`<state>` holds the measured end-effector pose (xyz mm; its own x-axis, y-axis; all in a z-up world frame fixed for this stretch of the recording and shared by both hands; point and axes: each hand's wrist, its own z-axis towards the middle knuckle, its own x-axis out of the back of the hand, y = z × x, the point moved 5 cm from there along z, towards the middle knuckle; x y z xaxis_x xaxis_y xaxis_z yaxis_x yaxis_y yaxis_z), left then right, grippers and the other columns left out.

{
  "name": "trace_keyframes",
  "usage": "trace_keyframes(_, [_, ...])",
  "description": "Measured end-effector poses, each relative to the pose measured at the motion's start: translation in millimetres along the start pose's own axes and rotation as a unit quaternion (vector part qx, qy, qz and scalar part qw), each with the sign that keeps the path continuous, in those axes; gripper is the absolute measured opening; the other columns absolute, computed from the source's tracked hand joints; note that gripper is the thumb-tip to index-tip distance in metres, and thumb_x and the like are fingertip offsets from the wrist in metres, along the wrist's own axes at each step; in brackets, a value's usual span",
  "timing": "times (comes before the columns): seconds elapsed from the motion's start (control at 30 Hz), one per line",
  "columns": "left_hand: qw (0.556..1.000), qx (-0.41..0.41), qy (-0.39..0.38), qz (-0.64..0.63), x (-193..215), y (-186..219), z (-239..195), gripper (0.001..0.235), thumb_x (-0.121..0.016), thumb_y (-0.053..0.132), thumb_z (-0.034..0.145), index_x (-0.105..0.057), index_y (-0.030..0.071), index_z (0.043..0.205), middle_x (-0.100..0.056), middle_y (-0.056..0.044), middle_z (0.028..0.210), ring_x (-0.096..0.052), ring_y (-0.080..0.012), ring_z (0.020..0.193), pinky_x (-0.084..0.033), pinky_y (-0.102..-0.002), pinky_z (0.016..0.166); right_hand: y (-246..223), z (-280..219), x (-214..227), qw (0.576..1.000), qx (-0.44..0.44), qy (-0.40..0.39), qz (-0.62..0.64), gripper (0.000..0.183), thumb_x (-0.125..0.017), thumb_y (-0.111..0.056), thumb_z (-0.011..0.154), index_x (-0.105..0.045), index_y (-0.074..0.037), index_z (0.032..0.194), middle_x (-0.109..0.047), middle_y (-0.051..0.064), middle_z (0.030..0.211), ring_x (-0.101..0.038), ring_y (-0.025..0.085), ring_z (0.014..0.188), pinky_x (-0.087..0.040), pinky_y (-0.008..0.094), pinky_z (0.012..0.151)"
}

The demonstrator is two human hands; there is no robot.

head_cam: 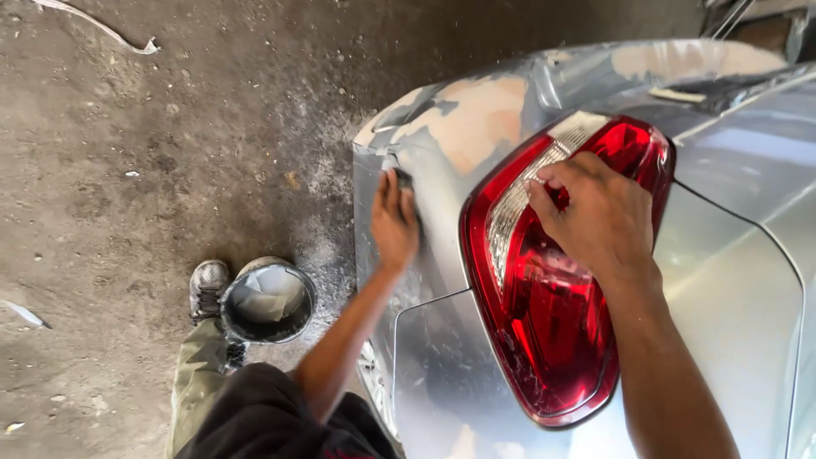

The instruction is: The person sands the rear bumper of a silver car using a sanding block, repeatedly dipping it into a bucket of water. They work on the area near the taillight and the lower edge of the bumper, occasionally wiping the surface with a cloth.

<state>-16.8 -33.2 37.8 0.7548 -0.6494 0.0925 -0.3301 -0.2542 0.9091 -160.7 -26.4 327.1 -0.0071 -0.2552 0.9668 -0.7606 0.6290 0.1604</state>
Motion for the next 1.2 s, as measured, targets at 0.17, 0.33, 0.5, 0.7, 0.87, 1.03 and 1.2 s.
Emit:
trace_keyframes(0.17, [0.985, -0.158, 0.057, 0.039, 6.1, 1.6, -47.0, 0.048, -0.052, 0.021, 0.109, -0.05, -0.006, 0.149, -0.049, -0.031, 0.151, -0.056, -0.0486, 0.137, -0.045, -0.048, 0.115, -3.9, 3.2, 1.5, 1.0, 0.018, -0.001, -0.013, 0.018, -0.078, -0.033, 0.095, -0.078, -0.015, 0.098, -0.073, 0.006, 0.1, -0.072, 0.03, 0.08, -0.057, 0.044, 0.07])
trace_keyframes(0.33, [0.997, -0.067, 0.034, 0.028, 14.7, 6.8, -9.2, 0.05, -0.052, 0.026, 0.107, -0.051, -0.001, 0.149, -0.052, -0.027, 0.152, -0.058, -0.0431, 0.133, -0.048, -0.044, 0.111, -2.6, 1.4, 1.0, 1.0, 0.019, -0.002, -0.011, 0.019, -0.079, -0.032, 0.095, -0.079, -0.014, 0.101, -0.074, 0.004, 0.099, -0.072, 0.029, 0.08, -0.057, 0.044, 0.071])
trace_keyframes(0.5, [0.991, -0.127, 0.034, 0.014, 6.4, 1.6, -38.6, 0.053, -0.052, 0.027, 0.109, -0.048, -0.002, 0.152, -0.048, -0.029, 0.154, -0.054, -0.042, 0.138, -0.046, -0.047, 0.114, 1.4, -0.1, -0.5, 1.0, 0.022, 0.004, -0.014, 0.021, -0.08, -0.033, 0.098, -0.078, -0.013, 0.102, -0.074, 0.003, 0.1, -0.072, 0.028, 0.082, -0.057, 0.043, 0.073])
trace_keyframes(0.7, [0.986, -0.116, 0.032, 0.115, -6.1, -33.2, 103.2, 0.049, -0.056, 0.03, 0.107, -0.048, 0.019, 0.154, -0.051, -0.018, 0.155, -0.055, -0.0396, 0.131, -0.044, -0.048, 0.113, 6.8, -0.2, -3.9, 0.999, 0.027, 0.006, -0.021, 0.019, -0.081, -0.033, 0.099, -0.08, -0.014, 0.102, -0.074, 0.003, 0.097, -0.071, 0.028, 0.084, -0.056, 0.042, 0.075])
trace_keyframes(0.87, [0.896, 0.006, -0.171, 0.41, -1.2, -40.1, 77.0, 0.085, -0.052, 0.007, 0.094, -0.019, 0.046, 0.162, -0.027, -0.024, 0.159, -0.036, -0.0464, 0.137, -0.028, -0.059, 0.111, 8.1, -0.5, -4.4, 0.999, 0.022, 0.0, -0.033, 0.02, -0.081, -0.034, 0.102, -0.08, -0.015, 0.101, -0.074, 0.001, 0.095, -0.071, 0.026, 0.082, -0.056, 0.042, 0.076])
trace_keyframes(1.03, [0.89, -0.027, -0.174, 0.421, 11.5, -17.3, 19.9, 0.092, -0.053, 0.003, 0.091, -0.014, 0.044, 0.163, -0.023, -0.028, 0.16, -0.035, -0.0488, 0.136, -0.027, -0.061, 0.11, 16.0, -3.0, -9.2, 0.999, 0.026, -0.001, -0.027, 0.02, -0.082, -0.034, 0.104, -0.08, -0.015, 0.102, -0.073, 0.001, 0.095, -0.071, 0.025, 0.082, -0.056, 0.041, 0.075])
trace_keyframes(1.2, [0.886, -0.054, -0.203, 0.414, 26.2, 4.1, -29.4, 0.101, -0.058, -0.002, 0.084, -0.013, 0.038, 0.164, -0.024, -0.031, 0.158, -0.035, -0.0499, 0.134, -0.027, -0.061, 0.109, -5.8, 1.7, 5.6, 0.999, 0.034, 0.009, -0.019, 0.017, -0.082, -0.031, 0.101, -0.08, -0.014, 0.103, -0.073, 0.001, 0.095, -0.07, 0.025, 0.081, -0.055, 0.04, 0.071])
